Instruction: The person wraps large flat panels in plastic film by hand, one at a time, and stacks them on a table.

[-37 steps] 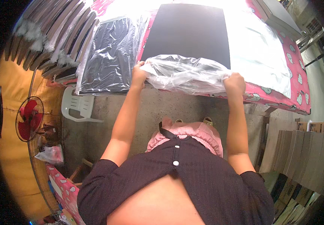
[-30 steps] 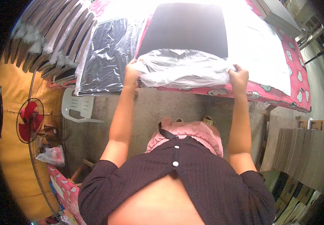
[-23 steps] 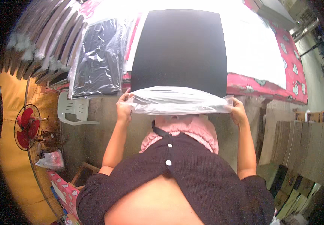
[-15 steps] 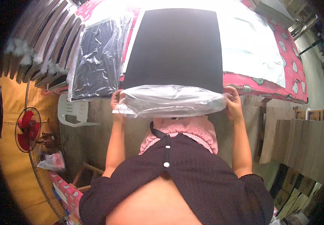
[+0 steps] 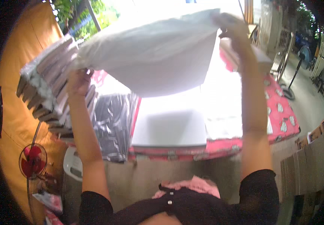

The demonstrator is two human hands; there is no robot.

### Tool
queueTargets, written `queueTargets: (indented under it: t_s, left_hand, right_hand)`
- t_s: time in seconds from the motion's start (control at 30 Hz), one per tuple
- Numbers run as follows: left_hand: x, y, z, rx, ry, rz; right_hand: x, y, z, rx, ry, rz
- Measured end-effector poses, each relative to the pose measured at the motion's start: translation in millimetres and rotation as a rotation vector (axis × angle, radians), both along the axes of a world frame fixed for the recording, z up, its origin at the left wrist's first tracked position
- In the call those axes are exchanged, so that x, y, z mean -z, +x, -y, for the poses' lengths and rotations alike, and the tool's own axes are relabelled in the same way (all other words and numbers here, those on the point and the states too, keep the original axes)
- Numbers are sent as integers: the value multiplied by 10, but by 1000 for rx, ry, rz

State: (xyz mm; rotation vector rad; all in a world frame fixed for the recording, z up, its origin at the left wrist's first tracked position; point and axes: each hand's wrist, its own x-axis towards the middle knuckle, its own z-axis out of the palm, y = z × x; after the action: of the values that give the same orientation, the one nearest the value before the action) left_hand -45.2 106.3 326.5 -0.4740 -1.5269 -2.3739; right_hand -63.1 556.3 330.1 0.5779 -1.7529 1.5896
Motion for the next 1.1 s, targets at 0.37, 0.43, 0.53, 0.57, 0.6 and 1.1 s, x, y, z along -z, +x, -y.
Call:
queueTargets:
  t_s: [0.37, 0.43, 0.53, 0.57, 0.6, 1.1]
  left_hand:
    - [1212, -1112, -11, -314, -92, -91]
    - [831, -802, -305, -343, -200, -411]
    - [364, -943, -470, -480, -79, -306]
    - [215, -985, -368, -533, -38, -300]
    - [77, -1018, -334, -524, -23, -297]
    - [182, -1090, -221, -355, -26, -100]
  right_hand:
    - [1271, -885, 9, -23, -119, 183]
    - [787, -640, 236, -69, -245, -153]
    - [261, -695, 179, 168, -220, -81]
    - [22, -493, 452, 199, -203, -3]
    - [-107, -475, 490, 163, -273, 77]
    - [-457, -1026, 142, -220, -284, 113]
